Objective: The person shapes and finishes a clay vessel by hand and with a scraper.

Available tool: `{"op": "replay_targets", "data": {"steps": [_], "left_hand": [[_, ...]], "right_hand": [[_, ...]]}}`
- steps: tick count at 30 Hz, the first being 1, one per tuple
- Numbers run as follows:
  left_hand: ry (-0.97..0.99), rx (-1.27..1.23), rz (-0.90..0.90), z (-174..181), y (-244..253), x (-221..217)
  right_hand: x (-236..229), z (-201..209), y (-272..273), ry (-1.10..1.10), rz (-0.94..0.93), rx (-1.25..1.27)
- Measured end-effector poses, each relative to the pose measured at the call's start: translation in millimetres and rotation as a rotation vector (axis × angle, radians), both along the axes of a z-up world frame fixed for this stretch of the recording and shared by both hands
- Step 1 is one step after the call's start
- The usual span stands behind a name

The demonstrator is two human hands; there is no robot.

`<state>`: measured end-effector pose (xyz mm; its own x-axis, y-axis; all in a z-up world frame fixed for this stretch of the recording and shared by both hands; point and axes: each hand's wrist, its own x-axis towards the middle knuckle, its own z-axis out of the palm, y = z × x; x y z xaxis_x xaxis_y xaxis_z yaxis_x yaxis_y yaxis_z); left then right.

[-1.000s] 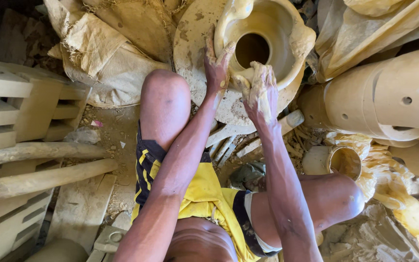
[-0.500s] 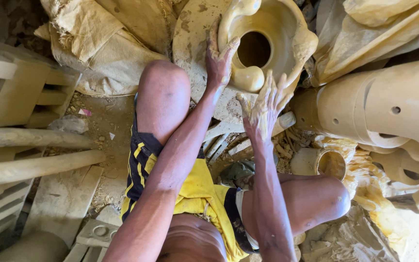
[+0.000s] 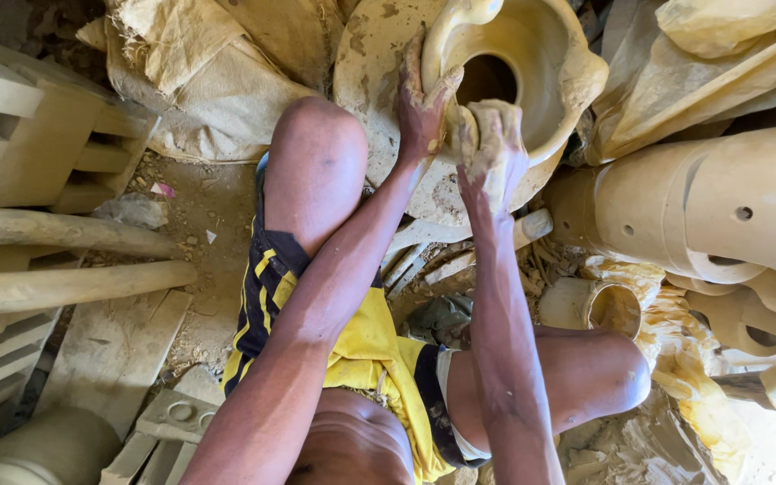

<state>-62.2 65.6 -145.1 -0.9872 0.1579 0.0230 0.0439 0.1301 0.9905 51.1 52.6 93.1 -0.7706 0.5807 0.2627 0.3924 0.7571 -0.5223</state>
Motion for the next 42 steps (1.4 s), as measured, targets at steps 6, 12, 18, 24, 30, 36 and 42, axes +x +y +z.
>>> {"op": "replay_targets", "data": {"steps": [6, 12, 18, 24, 30, 36, 42], "left_hand": [[-0.129, 0.329, -0.102, 73.6, -21.2, 0.6], [-0.054, 0.422, -0.131, 109.5, -37.2, 2.4], [-0.145, 0.292, -0.078, 87.4, -29.6, 4.8], [-0.105, 0.363, -0.107, 100.0, -34.6, -0.2], [-0.085, 0.380, -0.139, 114.1, -40.3, -1.9], [-0.269, 0.482, -0.155, 99.5, -36.7, 1.5], [-0.602, 1.049, -0.400, -10.1, -17.7, -14.5]], "right_hand": [[21.3, 4.5, -0.5, 0.040, 0.213, 0.194], [57.9, 7.5, -8.6, -0.123, 0.059, 0.219], [56.8, 17.6, 4.4, -0.092, 0.076, 0.232], [43.2, 45.0, 13.5, -0.041, 0.232, 0.028], [33.4, 18.6, 30.5, 0.036, 0.058, -0.424], [33.1, 10.4, 49.1, 0.151, -0.055, -0.685], [8.8, 17.1, 14.9, -0.153, -0.118, -0.459]]}}
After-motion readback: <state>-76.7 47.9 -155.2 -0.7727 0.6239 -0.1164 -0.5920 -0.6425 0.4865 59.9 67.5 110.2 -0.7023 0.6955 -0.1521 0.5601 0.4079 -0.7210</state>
